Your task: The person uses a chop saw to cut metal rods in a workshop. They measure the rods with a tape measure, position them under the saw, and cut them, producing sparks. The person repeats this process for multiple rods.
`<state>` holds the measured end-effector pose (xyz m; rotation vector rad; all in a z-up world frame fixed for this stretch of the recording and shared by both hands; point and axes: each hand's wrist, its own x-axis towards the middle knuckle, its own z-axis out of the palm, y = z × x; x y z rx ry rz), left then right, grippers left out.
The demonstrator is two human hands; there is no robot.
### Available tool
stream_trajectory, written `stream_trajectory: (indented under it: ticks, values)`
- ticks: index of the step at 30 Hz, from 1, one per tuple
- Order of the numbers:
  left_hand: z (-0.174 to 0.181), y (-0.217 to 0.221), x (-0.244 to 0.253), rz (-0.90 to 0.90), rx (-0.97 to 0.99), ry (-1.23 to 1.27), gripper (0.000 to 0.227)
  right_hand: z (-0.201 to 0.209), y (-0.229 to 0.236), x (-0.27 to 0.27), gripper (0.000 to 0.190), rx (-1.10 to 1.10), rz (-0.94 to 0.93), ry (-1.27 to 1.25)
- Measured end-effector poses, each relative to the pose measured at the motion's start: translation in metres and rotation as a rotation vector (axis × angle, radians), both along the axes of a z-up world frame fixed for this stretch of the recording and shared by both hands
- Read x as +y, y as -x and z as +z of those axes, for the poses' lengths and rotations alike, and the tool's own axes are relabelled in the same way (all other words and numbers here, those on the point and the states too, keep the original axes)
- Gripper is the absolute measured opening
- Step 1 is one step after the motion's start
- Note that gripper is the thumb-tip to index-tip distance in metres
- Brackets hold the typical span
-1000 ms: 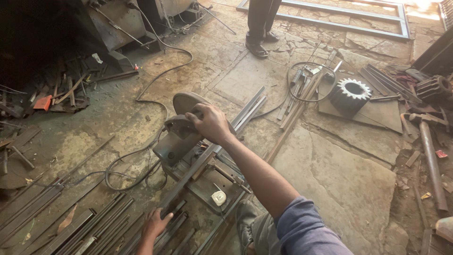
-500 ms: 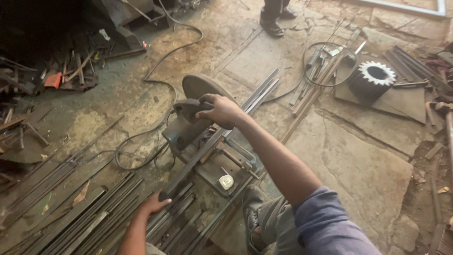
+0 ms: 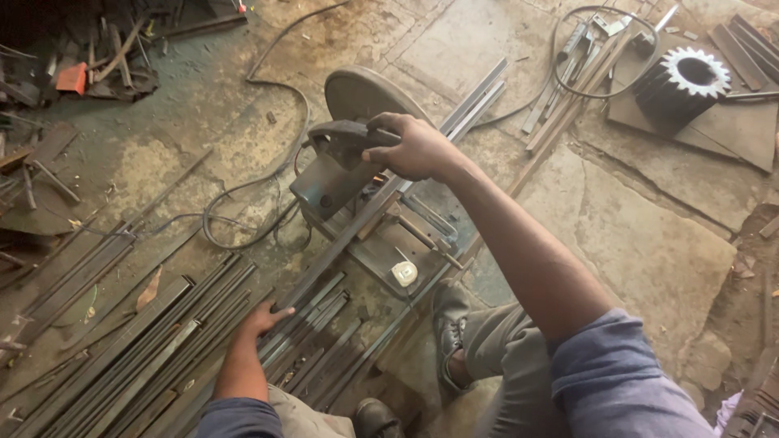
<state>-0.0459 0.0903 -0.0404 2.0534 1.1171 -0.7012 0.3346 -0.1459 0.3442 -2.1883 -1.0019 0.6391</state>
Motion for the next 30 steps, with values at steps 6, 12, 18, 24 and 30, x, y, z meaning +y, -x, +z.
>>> stream_trajectory:
  ticks: [6, 12, 18, 24, 30]
  values:
    - [0.001, 0.002, -0.006, -0.015, -0.013, -0.108, 0.107, 0.01, 0.005, -0.001, 0.06, 0.137, -0.05, 0.012]
    - [-0.01, 0.011, -0.015, -0.041, 0.016, -0.347, 0.096, 0.014, 0.009, -0.001, 0.057, 0.215, -0.063, -0.02]
    - [-0.019, 0.014, -0.021, -0.015, 0.079, -0.41, 0.088, 0.01, 0.009, 0.0, 0.056, 0.219, -0.065, -0.027]
    - [-0.022, 0.011, -0.028, 0.009, 0.048, -0.459, 0.08, 0.0, 0.003, 0.003, 0.058, 0.123, -0.054, -0.007]
    - [-0.033, -0.002, -0.036, -0.018, -0.079, -0.559, 0.066, -0.002, 0.004, 0.0, 0.056, 0.109, -0.061, -0.048]
